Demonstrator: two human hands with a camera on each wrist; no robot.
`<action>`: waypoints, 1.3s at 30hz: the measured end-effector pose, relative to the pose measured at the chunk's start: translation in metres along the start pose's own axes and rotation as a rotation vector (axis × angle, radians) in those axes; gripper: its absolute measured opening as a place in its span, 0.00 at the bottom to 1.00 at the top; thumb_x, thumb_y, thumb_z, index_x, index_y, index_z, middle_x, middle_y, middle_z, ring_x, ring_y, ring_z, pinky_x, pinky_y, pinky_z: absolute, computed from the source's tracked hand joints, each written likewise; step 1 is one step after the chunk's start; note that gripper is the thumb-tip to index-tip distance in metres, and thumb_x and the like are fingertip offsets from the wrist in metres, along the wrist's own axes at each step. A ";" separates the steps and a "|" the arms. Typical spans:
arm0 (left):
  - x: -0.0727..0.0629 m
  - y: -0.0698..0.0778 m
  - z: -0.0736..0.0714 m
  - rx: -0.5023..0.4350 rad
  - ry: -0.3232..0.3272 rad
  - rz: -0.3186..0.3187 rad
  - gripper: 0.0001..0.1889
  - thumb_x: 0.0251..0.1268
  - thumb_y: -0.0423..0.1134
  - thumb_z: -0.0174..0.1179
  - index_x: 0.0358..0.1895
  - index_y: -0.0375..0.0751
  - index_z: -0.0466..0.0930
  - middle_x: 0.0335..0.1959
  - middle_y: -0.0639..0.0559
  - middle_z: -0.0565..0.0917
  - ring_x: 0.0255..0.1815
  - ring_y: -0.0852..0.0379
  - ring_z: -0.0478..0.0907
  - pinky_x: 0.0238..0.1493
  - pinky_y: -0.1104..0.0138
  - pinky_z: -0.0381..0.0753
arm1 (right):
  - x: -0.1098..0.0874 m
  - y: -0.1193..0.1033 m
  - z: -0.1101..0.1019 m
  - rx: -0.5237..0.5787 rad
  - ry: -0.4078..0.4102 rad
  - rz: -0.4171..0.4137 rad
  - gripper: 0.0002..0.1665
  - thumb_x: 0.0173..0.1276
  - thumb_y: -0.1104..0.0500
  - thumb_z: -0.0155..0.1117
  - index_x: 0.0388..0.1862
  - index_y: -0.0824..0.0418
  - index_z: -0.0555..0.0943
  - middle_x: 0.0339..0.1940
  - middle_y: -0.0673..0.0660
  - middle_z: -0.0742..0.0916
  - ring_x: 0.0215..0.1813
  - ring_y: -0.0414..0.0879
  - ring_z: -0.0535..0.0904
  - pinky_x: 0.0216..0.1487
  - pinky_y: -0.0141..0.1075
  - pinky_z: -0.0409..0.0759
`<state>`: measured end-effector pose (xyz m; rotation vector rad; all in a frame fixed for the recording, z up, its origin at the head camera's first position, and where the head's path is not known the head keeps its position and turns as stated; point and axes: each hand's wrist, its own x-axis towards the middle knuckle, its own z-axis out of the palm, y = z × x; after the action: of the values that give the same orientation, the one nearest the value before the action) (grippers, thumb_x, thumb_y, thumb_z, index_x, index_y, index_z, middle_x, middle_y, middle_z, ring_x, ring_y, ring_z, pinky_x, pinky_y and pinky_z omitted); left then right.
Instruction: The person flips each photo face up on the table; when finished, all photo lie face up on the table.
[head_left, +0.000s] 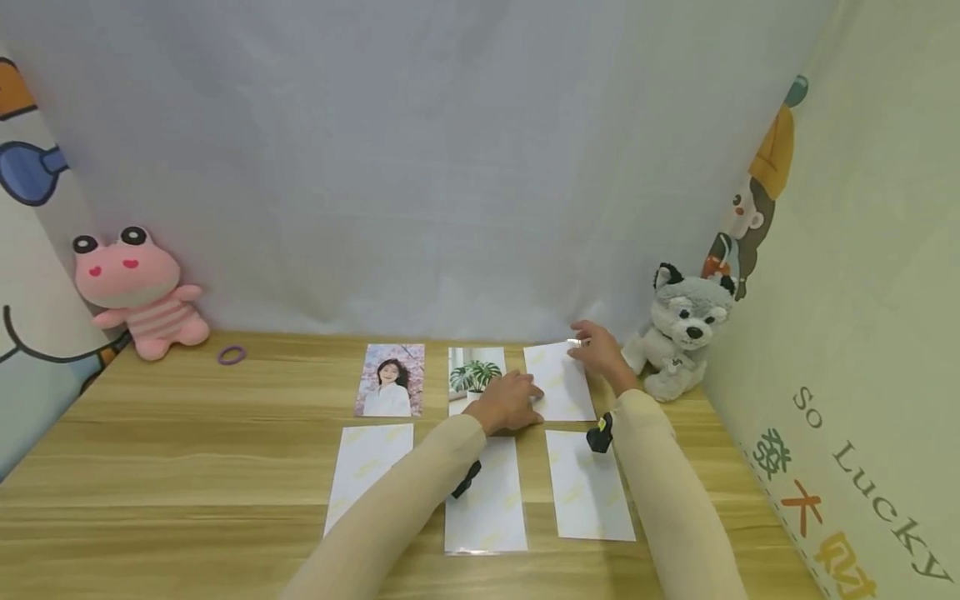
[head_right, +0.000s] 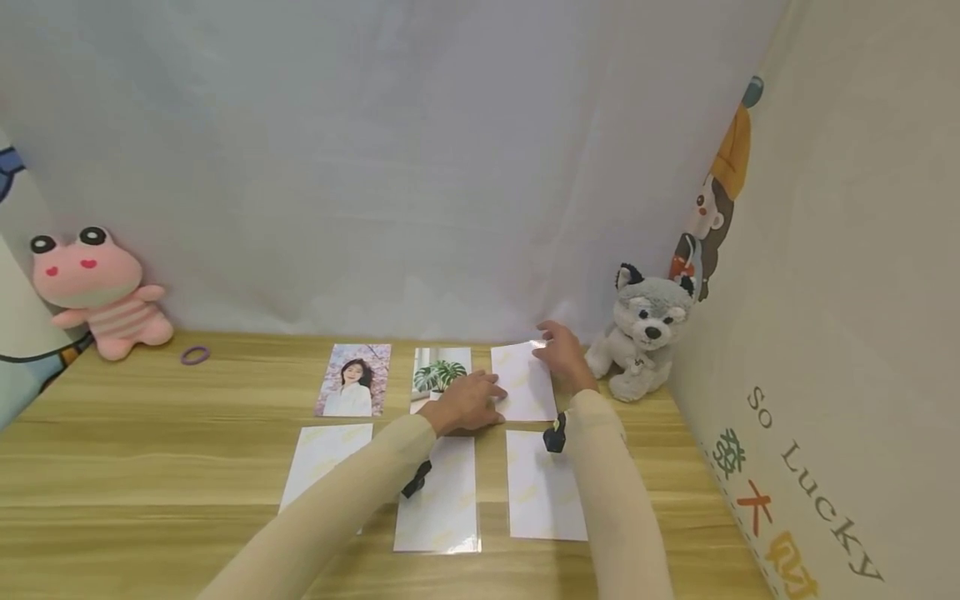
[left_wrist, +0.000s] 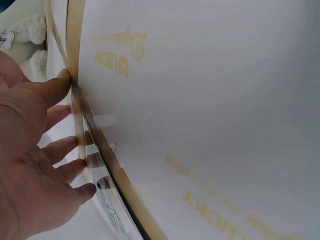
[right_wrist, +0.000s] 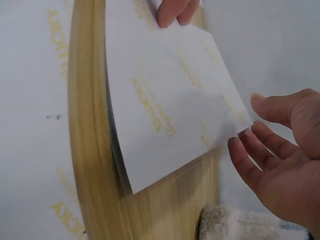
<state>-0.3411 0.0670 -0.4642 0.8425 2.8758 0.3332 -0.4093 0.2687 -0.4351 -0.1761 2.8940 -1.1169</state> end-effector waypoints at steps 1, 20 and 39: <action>0.000 0.000 0.000 -0.001 0.000 -0.005 0.24 0.67 0.55 0.63 0.64 0.53 0.80 0.73 0.48 0.72 0.76 0.45 0.65 0.72 0.51 0.68 | 0.001 -0.001 -0.001 0.014 0.010 0.000 0.33 0.66 0.67 0.63 0.70 0.72 0.67 0.64 0.76 0.76 0.65 0.70 0.74 0.63 0.55 0.76; 0.000 0.005 0.003 0.016 0.022 -0.040 0.26 0.66 0.55 0.64 0.66 0.56 0.78 0.72 0.51 0.73 0.74 0.47 0.67 0.70 0.52 0.70 | -0.005 -0.024 -0.012 -0.055 0.039 -0.034 0.24 0.68 0.69 0.59 0.63 0.69 0.78 0.47 0.72 0.84 0.39 0.53 0.81 0.32 0.32 0.76; -0.005 -0.003 0.002 -0.199 0.174 0.050 0.31 0.65 0.48 0.66 0.71 0.48 0.71 0.75 0.40 0.68 0.77 0.44 0.63 0.76 0.55 0.63 | -0.015 -0.039 -0.024 0.149 0.071 0.014 0.25 0.74 0.66 0.56 0.69 0.64 0.74 0.48 0.68 0.82 0.33 0.48 0.80 0.44 0.52 0.85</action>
<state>-0.3381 0.0621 -0.4665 0.8906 2.9144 0.7191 -0.3925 0.2576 -0.3916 -0.1127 2.8515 -1.3571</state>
